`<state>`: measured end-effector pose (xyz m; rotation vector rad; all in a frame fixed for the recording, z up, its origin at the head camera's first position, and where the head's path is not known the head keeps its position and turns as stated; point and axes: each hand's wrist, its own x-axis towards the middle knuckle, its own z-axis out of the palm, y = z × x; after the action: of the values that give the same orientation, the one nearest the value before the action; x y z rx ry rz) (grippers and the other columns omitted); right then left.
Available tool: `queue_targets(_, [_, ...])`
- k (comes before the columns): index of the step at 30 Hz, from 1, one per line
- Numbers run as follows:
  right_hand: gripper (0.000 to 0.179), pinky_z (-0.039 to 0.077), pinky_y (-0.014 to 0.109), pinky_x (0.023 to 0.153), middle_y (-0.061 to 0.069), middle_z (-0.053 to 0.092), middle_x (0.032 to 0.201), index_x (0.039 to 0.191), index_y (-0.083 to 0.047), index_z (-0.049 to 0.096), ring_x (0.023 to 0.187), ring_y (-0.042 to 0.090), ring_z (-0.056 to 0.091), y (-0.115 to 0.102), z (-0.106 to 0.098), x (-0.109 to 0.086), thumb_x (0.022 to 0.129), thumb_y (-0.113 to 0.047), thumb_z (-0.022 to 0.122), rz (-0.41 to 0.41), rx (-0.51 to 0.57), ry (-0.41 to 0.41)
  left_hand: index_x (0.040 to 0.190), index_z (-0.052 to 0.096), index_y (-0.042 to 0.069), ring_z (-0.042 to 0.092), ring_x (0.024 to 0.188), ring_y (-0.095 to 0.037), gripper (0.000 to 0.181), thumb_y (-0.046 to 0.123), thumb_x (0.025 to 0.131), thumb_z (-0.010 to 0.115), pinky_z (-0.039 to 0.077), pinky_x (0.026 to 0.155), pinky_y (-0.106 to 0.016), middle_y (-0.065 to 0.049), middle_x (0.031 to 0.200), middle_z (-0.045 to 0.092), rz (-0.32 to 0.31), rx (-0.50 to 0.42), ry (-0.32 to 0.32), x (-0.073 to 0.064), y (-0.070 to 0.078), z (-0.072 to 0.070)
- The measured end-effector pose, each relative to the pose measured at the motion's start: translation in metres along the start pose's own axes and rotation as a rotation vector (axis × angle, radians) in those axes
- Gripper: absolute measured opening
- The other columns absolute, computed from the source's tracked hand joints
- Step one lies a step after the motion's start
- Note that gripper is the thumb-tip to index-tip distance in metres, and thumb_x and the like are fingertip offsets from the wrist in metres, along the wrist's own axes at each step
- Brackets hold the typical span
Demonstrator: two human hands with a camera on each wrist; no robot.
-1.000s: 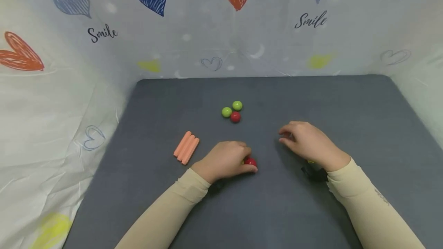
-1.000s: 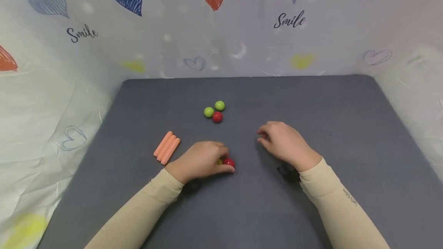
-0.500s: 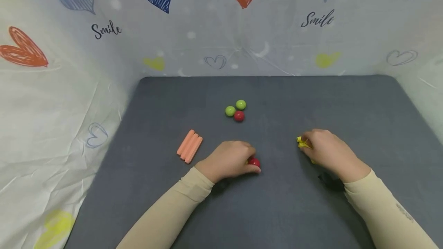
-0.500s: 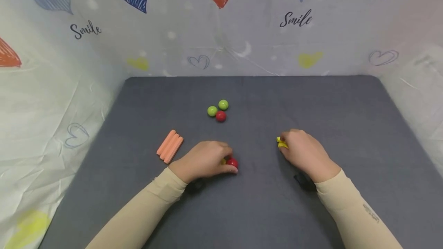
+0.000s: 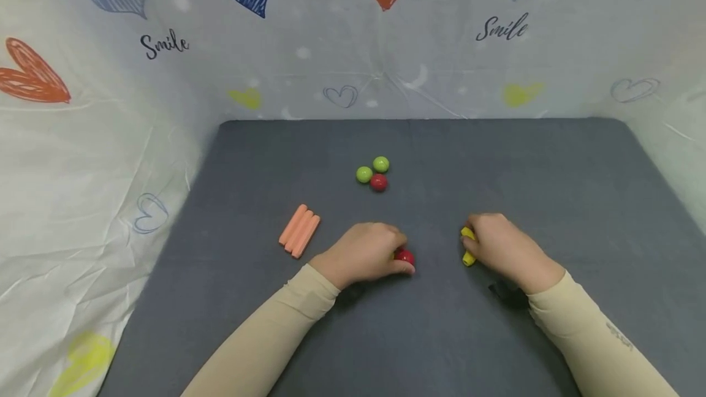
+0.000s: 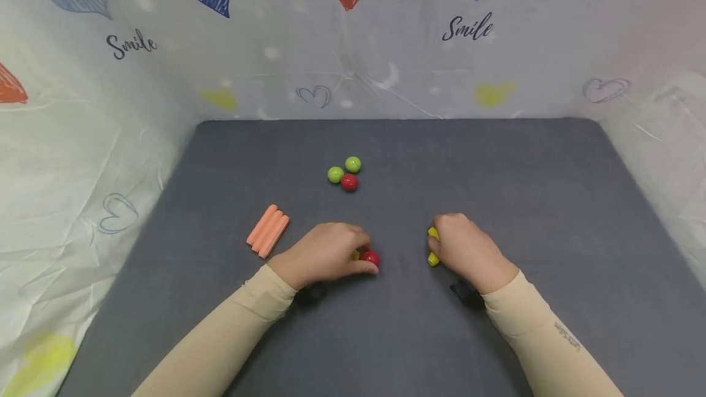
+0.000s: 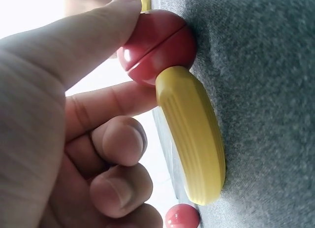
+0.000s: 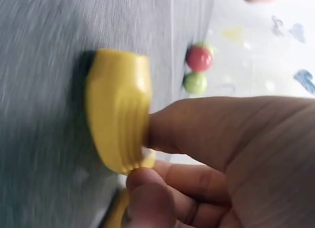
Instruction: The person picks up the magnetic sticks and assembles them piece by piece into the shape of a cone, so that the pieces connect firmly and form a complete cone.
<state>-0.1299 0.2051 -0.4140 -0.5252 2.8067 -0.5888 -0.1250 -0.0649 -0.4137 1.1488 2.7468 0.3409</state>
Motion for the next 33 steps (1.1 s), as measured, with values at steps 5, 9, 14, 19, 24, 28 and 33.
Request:
queue_targets(5, [0.013,0.040,0.031,0.056,-0.002,0.051,0.062,0.084,-0.009,0.056,0.054,0.012,0.047,-0.013,0.011,0.009,0.096,-0.005,0.060,-0.027,-0.009,0.033,0.071,0.055,0.024,0.045,0.058,-0.005,0.043,0.053,0.092,0.078,0.035,0.054,-0.022,0.009,0.066,0.048,0.009,0.005,0.010,0.001,-0.001,0.001])
queue_targets(9, [0.012,0.037,0.030,0.053,-0.001,0.045,0.061,0.087,-0.008,0.055,0.051,0.013,0.042,-0.023,0.018,0.018,0.096,-0.006,0.061,-0.041,0.023,0.033,0.071,0.054,0.024,0.045,0.058,-0.005,0.043,0.054,0.092,0.078,0.034,0.053,-0.021,0.008,0.066,0.048,0.021,0.006,0.016,0.001,-0.003,0.002])
queue_targets(14, [0.008,0.036,0.029,0.050,-0.001,0.044,0.061,0.089,-0.006,0.056,0.049,0.012,0.041,-0.031,0.026,0.028,0.096,-0.008,0.060,-0.023,0.074,0.030,0.071,0.055,0.024,0.045,0.057,-0.005,0.043,0.054,0.092,0.078,0.034,0.053,-0.021,0.008,0.065,0.048,0.017,0.007,0.010,0.001,-0.003,0.003])
queue_targets(19, [0.011,0.041,0.030,0.050,0.001,0.049,0.060,0.097,-0.002,0.061,0.047,0.013,0.045,-0.036,0.031,0.034,0.097,-0.013,0.062,-0.008,0.107,0.063,0.071,0.055,0.024,0.045,0.056,-0.006,0.044,0.055,0.092,0.077,0.033,0.052,-0.021,0.008,0.065,0.048,0.019,0.018,0.010,0.002,-0.003,0.004])
queue_targets(24, [0.017,0.041,0.030,0.049,0.001,0.050,0.059,0.102,0.001,0.064,0.046,0.013,0.045,-0.042,0.033,0.034,0.096,-0.015,0.067,-0.012,0.146,0.133,0.072,0.056,0.024,0.044,0.056,-0.006,0.042,0.055,0.092,0.077,0.032,0.052,-0.021,0.008,0.065,0.048,0.021,-0.001,0.001,0.002,-0.003,0.003])
queue_targets(28, [0.017,0.037,0.029,0.047,0.000,0.049,0.057,0.101,0.001,0.064,0.046,0.012,0.043,-0.046,0.035,0.034,0.095,-0.014,0.068,-0.013,0.164,0.156,0.073,0.058,0.024,0.044,0.056,-0.006,0.041,0.055,0.092,0.077,0.031,0.052,-0.021,0.008,0.065,0.047,0.018,-0.014,0.001,0.002,-0.003,0.002])
queue_targets(33, [0.014,0.036,0.028,0.046,0.000,0.049,0.056,0.097,-0.001,0.064,0.045,0.012,0.044,-0.045,0.037,0.034,0.094,-0.013,0.069,-0.003,0.171,0.159,0.073,0.057,0.024,0.043,0.056,-0.005,0.042,0.056,0.092,0.077,0.030,0.051,-0.020,0.009,0.064,0.046,0.020,-0.015,0.005,0.002,-0.004,0.003])
